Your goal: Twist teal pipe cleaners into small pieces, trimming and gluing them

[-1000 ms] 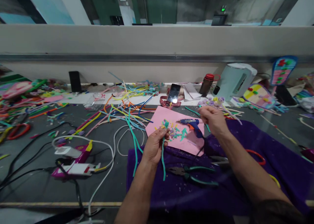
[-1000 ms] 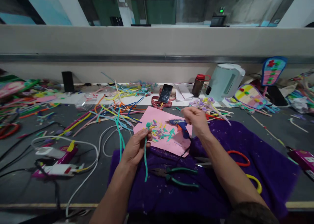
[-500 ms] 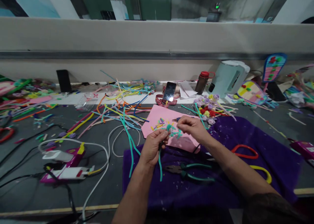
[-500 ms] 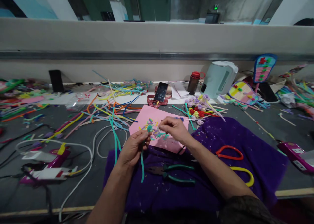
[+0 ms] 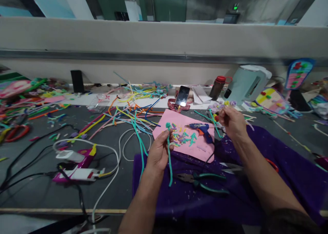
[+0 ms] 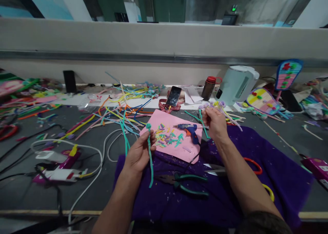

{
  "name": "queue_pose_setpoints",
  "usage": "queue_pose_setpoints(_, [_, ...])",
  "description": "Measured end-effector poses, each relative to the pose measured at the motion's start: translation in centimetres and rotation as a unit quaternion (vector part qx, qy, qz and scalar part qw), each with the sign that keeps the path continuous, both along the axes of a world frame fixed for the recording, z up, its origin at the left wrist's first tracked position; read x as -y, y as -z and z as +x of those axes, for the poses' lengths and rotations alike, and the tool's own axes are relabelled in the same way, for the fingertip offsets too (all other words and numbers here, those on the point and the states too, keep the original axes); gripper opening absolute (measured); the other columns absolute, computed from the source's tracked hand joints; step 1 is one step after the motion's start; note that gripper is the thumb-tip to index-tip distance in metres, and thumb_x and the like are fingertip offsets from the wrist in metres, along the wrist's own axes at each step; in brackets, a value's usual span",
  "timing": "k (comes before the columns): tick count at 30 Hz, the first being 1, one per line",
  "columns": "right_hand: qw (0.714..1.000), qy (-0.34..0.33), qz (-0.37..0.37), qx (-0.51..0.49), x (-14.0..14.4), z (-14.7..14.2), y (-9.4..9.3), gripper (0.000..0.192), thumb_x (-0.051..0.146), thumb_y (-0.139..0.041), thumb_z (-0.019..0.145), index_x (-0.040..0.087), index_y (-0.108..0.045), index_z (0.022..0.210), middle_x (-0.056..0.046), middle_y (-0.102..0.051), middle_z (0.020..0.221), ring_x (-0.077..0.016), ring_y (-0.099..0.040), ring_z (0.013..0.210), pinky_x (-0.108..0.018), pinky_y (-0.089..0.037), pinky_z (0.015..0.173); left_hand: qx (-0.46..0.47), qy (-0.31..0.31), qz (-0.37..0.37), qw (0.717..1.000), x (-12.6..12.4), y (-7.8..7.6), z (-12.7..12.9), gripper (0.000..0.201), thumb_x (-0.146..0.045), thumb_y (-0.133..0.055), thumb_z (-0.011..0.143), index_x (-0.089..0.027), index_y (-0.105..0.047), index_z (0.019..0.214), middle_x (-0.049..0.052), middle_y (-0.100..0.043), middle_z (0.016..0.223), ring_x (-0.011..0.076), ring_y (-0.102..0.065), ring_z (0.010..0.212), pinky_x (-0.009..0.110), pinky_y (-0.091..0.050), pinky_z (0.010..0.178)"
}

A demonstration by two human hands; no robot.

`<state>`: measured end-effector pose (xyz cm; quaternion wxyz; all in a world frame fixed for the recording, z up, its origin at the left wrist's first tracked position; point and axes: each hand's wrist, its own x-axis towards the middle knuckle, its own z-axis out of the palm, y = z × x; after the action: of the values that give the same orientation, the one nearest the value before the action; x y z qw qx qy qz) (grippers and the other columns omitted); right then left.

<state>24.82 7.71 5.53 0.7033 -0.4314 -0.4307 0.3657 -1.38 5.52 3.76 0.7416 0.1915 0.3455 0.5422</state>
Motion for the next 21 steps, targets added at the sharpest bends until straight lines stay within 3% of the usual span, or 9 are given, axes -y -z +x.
queue_pose_setpoints(3, [1.0, 0.01, -0.021, -0.004, -0.3, 0.8, 0.2, 0.028, 0.035, -0.056, 0.073, 0.016, -0.047, 0.054, 0.005, -0.042, 0.049, -0.0046, -0.036, 0.038, -0.018, -0.023, 0.034, -0.002, 0.002, 0.004, 1.0, 0.1, 0.0, 0.1, 0.023, -0.022, -0.069, 0.063, -0.012, -0.063, 0.083, -0.002, -0.053, 0.064, 0.0043, -0.05, 0.056, 0.012, -0.032, 0.037])
queue_pose_setpoints(5, [0.998, -0.018, -0.06, 0.028, -0.1, 0.0, 0.6, 0.022, 0.034, -0.059, 0.071, 0.016, -0.054, 0.06, 0.004, -0.045, 0.047, -0.005, -0.037, 0.038, -0.018, -0.023, 0.035, -0.005, 0.013, 0.004, 1.0, 0.1, 0.0, 0.2, 0.023, -0.022, -0.07, 0.063, -0.012, -0.063, 0.082, -0.003, -0.053, 0.062, 0.0044, -0.051, 0.056, 0.013, -0.033, 0.039])
queue_pose_setpoints(8, [0.984, -0.116, -0.111, 0.078, 0.8, -3.3, 1.5, 0.02, 0.032, -0.063, 0.067, 0.015, -0.064, 0.077, 0.003, -0.051, 0.05, -0.0053, -0.039, 0.04, -0.018, -0.026, 0.037, -0.003, 0.021, -0.001, 1.0, 0.3, 0.1, 0.4, 0.02, -0.019, -0.071, 0.061, -0.015, -0.062, 0.079, -0.002, -0.058, 0.068, 0.0066, -0.055, 0.062, 0.015, -0.041, 0.047])
queue_pose_setpoints(11, [0.962, -0.208, -0.152, 0.092, 2.2, -7.4, 2.5, 0.022, 0.033, -0.066, 0.065, 0.014, -0.066, 0.078, 0.002, -0.056, 0.055, -0.0053, -0.042, 0.041, -0.018, -0.027, 0.038, 0.011, 0.018, -0.01, 1.0, 0.4, 0.3, 0.9, 0.02, -0.017, -0.071, 0.06, -0.016, -0.061, 0.078, 0.0, -0.062, 0.077, 0.0094, -0.058, 0.071, 0.019, -0.046, 0.059])
queue_pose_setpoints(16, [0.943, -0.281, -0.179, -0.009, 3.9, -11.3, 3.1, 0.023, 0.032, -0.068, 0.064, 0.017, -0.065, 0.082, 0.0, -0.062, 0.069, -0.007, -0.051, 0.048, -0.018, -0.033, 0.041, 0.02, 0.057, 0.025, 0.998, 0.7, 0.9, 1.8, 0.023, -0.017, -0.071, 0.061, -0.015, -0.061, 0.081, 0.0, -0.062, 0.077, 0.0084, -0.057, 0.068, 0.02, -0.044, 0.063])
queue_pose_setpoints(21, [0.928, -0.309, -0.204, -0.046, 4.5, -11.7, 3.1, 0.024, 0.035, -0.068, 0.066, 0.016, -0.058, 0.077, 0.003, -0.057, 0.053, -0.0064, -0.049, 0.041, -0.015, -0.025, 0.036, -0.023, 0.081, 0.062, 0.995, 1.0, 1.5, 2.2, 0.023, -0.021, -0.071, 0.062, -0.015, -0.059, 0.081, -0.001, -0.06, 0.074, 0.0083, -0.055, 0.062, 0.019, -0.041, 0.057])
